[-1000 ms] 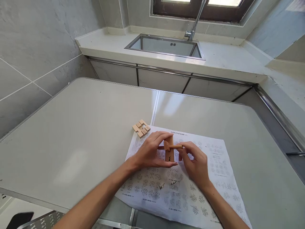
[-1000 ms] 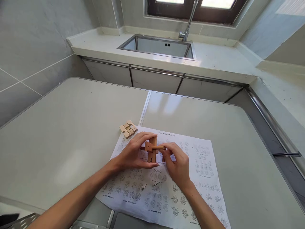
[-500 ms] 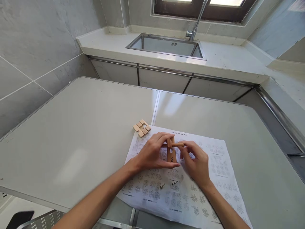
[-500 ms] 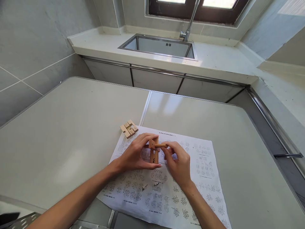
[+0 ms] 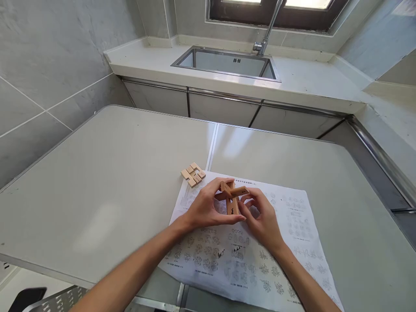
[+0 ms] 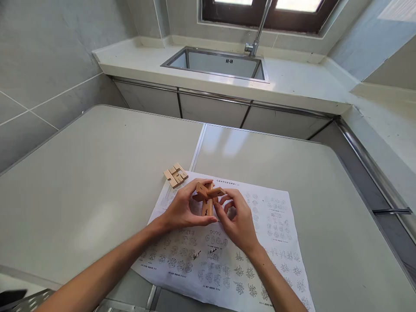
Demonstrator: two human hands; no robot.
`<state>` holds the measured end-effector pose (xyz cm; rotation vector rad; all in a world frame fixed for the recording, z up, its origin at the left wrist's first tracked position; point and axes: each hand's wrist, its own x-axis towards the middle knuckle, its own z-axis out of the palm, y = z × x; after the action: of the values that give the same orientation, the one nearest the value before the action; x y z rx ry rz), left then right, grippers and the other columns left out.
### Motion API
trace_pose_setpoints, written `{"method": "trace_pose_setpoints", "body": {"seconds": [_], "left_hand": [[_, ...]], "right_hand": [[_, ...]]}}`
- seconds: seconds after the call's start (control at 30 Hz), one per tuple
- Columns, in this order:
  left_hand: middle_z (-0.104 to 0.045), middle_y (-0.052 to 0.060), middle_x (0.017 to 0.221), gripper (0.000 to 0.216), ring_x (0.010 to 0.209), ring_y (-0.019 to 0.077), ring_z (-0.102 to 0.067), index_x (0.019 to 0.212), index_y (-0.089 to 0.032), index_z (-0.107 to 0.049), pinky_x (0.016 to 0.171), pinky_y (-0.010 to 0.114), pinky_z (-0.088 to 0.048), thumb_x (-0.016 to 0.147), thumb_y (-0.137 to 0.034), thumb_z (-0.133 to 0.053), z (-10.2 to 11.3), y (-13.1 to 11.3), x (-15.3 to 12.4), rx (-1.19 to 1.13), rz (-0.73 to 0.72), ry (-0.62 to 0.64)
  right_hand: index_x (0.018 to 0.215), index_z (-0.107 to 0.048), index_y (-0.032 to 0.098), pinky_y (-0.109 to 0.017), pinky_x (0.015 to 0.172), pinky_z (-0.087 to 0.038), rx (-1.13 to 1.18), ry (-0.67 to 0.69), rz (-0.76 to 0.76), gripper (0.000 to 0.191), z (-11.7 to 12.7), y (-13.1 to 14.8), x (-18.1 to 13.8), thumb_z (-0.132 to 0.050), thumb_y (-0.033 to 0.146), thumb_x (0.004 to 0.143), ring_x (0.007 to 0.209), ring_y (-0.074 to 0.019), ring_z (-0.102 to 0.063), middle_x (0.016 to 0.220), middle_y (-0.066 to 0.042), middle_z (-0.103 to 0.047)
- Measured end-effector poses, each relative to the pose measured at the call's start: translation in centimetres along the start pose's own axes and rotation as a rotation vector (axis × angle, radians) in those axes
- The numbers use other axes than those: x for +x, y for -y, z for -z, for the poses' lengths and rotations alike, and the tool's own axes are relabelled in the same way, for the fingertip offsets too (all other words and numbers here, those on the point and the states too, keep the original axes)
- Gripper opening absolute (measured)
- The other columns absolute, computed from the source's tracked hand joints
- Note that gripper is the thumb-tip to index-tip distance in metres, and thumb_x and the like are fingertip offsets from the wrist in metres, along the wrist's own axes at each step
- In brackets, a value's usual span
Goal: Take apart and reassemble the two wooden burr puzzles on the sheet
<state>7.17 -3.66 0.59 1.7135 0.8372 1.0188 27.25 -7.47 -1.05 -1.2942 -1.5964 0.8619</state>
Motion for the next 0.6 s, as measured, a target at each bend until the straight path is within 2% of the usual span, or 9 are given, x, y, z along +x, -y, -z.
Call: {"method": "trace_pose_setpoints", "body": {"seconds": [0.1,0.23,0.3,0.6], "left_hand": [[-0.066,0.017,0.132,0.075,0.114,0.0325,-0.070,0.131,-0.019,-0.063,0.091,0.042,-0.064,0.069,-0.047,-0.096,-0.02,-0.23,0.03,-0.021,0.006,0.013],[-0.067,0.018,0.131,0.086,0.118,0.0338,-0.068,0.138,-0.019,-0.059,0.096,0.044,-0.061,0.066,-0.046,-0.097,0.06,-0.30,-0.01,-0.019,-0.005,0.044],[-0.067,0.017,0.132,0.089,0.121,0.0343,-0.067,0.141,-0.020,-0.058,0.099,0.045,-0.060,0.066,-0.046,-0.098,0.08,-0.26,-0.06,-0.015,-0.001,0.051],[-0.065,0.016,0.132,0.087,0.119,0.0331,-0.067,0.140,-0.020,-0.058,0.098,0.044,-0.060,0.066,-0.045,-0.098,-0.06,-0.32,-0.07,-0.052,0.028,0.058]], "right_hand": [[0.119,-0.067,0.027,-0.034,0.071,-0.054,-0.030,0.065,0.080,0.020,-0.01,0.07,0.17,-0.065,0.030,0.100,0.089,-0.0217,-0.064,0.113,-0.008,-0.068],[0.113,-0.068,0.027,-0.031,0.064,-0.048,-0.090,0.100,0.080,0.017,-0.08,-0.04,0.01,-0.064,0.022,0.097,0.072,-0.0183,-0.056,0.092,-0.002,-0.064],[0.111,-0.068,0.026,-0.031,0.062,-0.045,-0.099,0.095,0.071,0.017,-0.06,-0.15,-0.12,-0.062,0.020,0.096,0.070,-0.0180,-0.054,0.088,-0.001,-0.062],[0.108,-0.071,0.026,-0.030,0.063,-0.043,-0.050,0.107,0.023,0.015,0.43,-0.24,0.09,-0.063,0.023,0.096,0.072,-0.0192,-0.053,0.082,0.001,-0.059]]}}
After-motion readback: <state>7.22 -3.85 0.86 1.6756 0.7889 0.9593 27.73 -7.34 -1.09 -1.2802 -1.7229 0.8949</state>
